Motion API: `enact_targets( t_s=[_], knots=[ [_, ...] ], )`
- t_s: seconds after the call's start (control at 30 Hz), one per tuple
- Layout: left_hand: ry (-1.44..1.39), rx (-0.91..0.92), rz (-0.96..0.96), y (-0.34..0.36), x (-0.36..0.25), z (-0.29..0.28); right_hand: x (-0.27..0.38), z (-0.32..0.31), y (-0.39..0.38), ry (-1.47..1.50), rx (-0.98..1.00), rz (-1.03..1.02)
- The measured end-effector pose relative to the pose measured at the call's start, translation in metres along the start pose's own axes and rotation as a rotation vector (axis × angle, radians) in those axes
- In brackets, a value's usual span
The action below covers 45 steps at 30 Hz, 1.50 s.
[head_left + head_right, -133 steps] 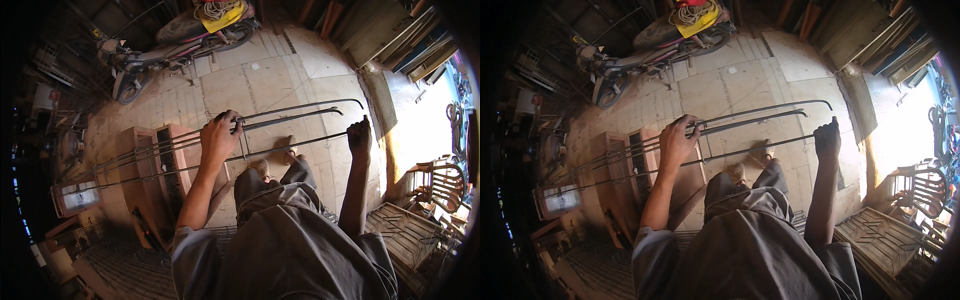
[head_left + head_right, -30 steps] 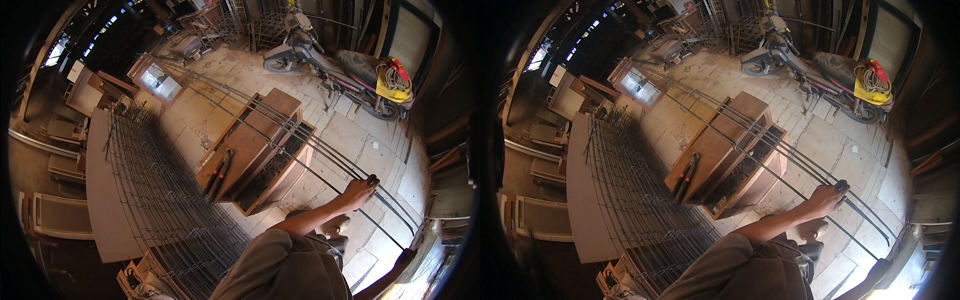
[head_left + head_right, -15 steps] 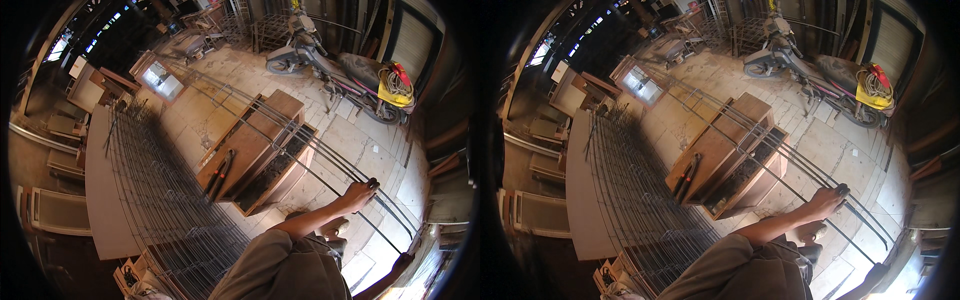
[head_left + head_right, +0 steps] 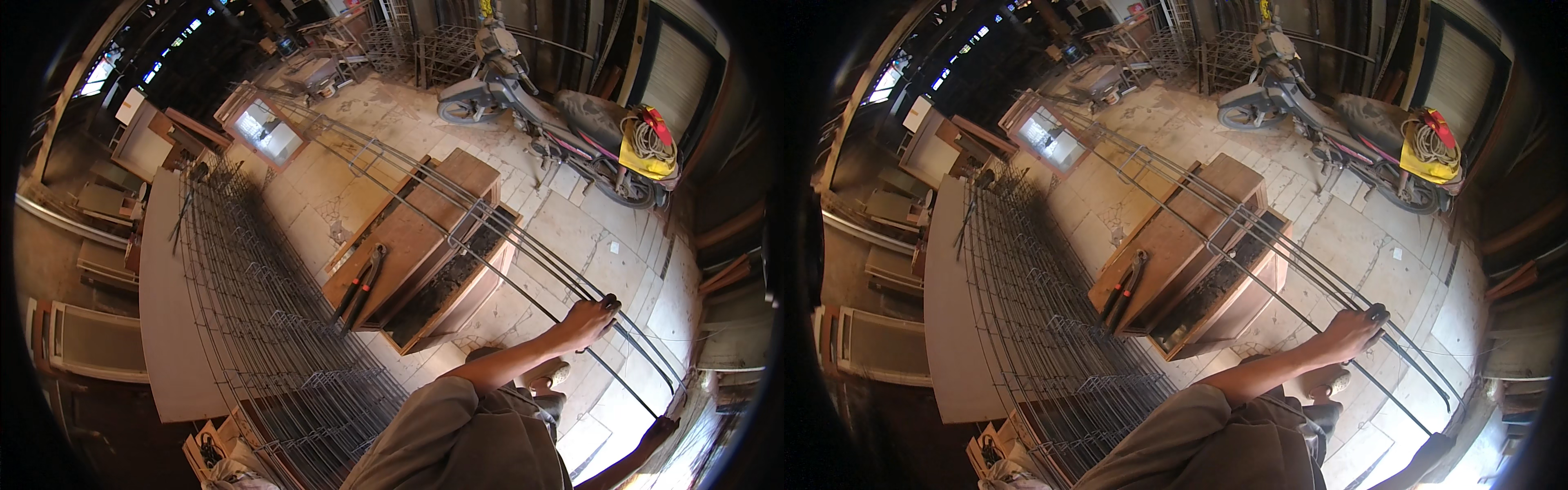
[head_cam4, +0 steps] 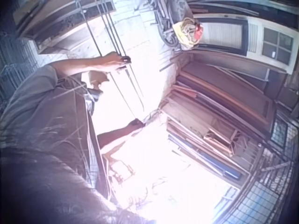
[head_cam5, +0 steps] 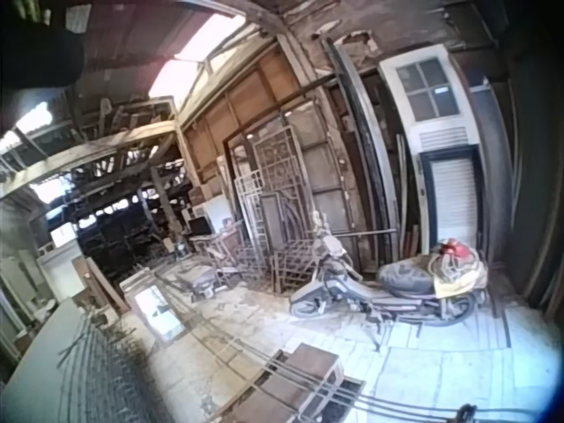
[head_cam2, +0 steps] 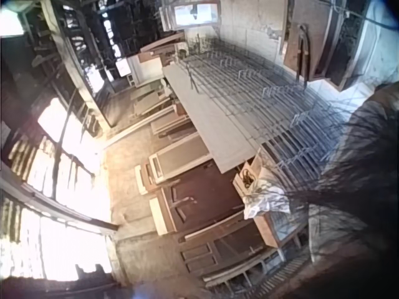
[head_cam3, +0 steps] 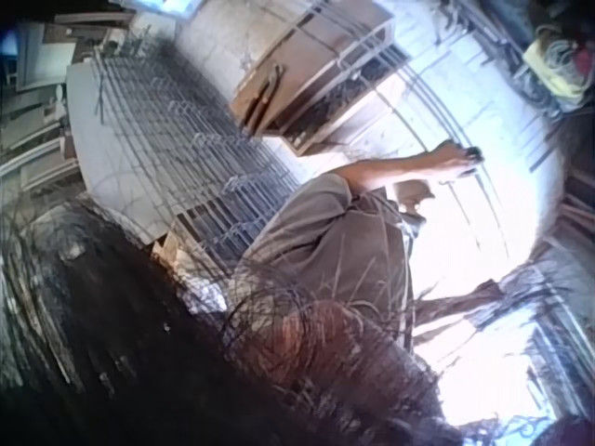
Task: The person positions and cuts sections of a long metal wire frame with a pair of pliers.
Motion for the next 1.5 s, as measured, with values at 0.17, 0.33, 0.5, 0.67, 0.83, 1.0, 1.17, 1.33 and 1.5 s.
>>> enact_targets(
  t_s=[0.17, 0.33, 0.5, 0.67, 0.83, 1.0, 1.17, 1.33, 1.5],
  knots=[
    [0.010, 0.013, -0.021, 0.000, 0.002, 0.006, 0.000, 0.000, -0.002, -0.003, -0.002, 0.004],
    [0.019, 0.008, -0.027, 0.000, 0.000, 0.001, -0.002, 0.004, -0.003, 0.002, -0.010, 0.006],
    [0.015, 0.031, -0.040, 0.003, -0.001, 0.002, 0.000, 0.003, -0.005, 0.003, -0.020, 0.001],
    [-0.011, 0.010, -0.045, 0.000, 0.002, 0.002, -0.003, 0.004, -0.004, 0.015, -0.017, 0.002],
    [-0.039, 0.017, -0.051, 0.000, -0.001, -0.002, -0.001, -0.004, -0.005, 0.023, -0.019, -0.003],
    [-0.063, 0.008, -0.071, -0.004, -0.001, -0.007, -0.001, -0.004, -0.002, 0.049, -0.010, -0.012],
    [-0.064, 0.004, -0.070, -0.006, 0.003, -0.007, 0.003, -0.008, 0.001, 0.102, -0.002, -0.046],
    [0.002, 0.052, -0.030, 0.004, 0.001, 0.010, -0.001, -0.022, 0.009, 0.226, 0.010, -0.088],
    [-0.060, 0.200, -0.238, 0.003, 0.028, 0.005, -0.006, -0.020, 0.009, 0.408, 0.007, -0.111]
  ],
)
Point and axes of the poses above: each hand's wrist, its own y-axis towards the middle knuckle, its own z-axis out of the palm, x = y × z, the point moved 6 cm from there along y, towards the middle knuckle, and after that the axes turned 10 degrees about -z, right-handed, at the moved point
